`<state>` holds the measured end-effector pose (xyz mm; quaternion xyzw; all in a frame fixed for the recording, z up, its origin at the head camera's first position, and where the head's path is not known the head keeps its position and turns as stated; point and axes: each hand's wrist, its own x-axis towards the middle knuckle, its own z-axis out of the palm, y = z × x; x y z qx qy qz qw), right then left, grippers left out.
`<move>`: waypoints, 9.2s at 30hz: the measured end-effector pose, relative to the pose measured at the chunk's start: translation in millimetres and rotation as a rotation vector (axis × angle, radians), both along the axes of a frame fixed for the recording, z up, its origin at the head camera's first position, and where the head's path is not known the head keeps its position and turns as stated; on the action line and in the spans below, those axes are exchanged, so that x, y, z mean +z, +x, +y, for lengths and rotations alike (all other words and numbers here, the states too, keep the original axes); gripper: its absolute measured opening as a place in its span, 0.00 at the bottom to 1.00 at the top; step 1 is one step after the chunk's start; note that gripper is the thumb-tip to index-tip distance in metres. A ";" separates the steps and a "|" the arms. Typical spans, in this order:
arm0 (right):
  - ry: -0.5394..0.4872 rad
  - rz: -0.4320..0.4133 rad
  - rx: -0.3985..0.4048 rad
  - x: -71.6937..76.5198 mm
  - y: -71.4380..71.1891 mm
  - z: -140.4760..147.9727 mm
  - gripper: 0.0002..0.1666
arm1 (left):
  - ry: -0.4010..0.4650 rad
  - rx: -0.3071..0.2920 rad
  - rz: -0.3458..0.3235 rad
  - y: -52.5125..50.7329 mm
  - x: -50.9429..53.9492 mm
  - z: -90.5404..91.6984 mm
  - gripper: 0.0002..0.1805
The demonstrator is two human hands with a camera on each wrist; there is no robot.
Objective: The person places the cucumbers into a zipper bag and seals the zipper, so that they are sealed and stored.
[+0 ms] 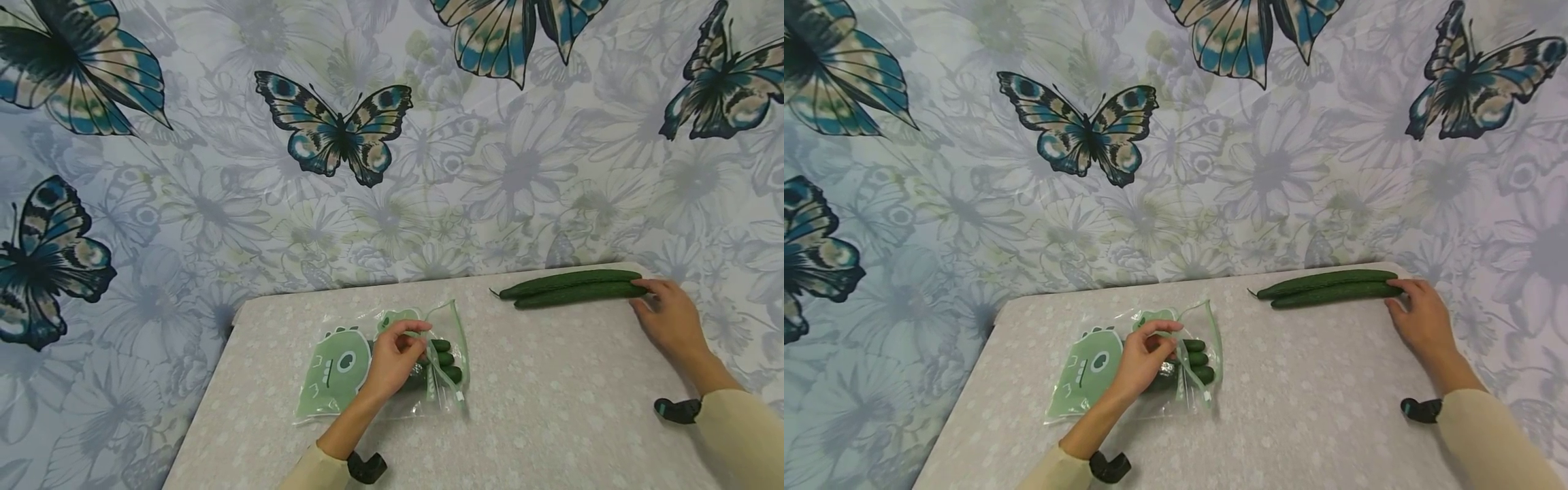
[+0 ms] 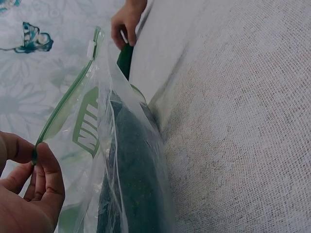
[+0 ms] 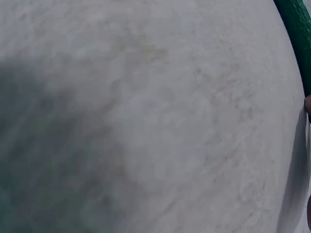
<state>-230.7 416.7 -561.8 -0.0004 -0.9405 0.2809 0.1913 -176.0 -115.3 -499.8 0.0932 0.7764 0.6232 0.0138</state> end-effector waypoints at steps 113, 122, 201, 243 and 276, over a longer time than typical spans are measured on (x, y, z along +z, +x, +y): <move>-1.131 -0.231 0.334 12.5 38.5 -218.6 0.26 | -0.019 -0.024 0.011 -2.4 2.4 6.1 0.14; -1.152 -0.266 0.309 9.7 29.2 -247.0 0.26 | 0.004 -0.034 0.009 -1.6 1.7 5.4 0.14; -0.376 -0.033 0.456 -3.7 14.6 -319.9 0.14 | 0.019 0.000 0.029 -4.4 -3.2 5.1 0.14; -0.059 0.100 0.136 15.4 -20.1 -60.0 0.20 | 0.019 0.004 0.027 -5.1 -2.7 7.6 0.14; -0.121 -0.214 0.057 29.9 -0.7 4.2 0.33 | -0.002 -0.020 0.029 -2.9 -3.9 4.1 0.14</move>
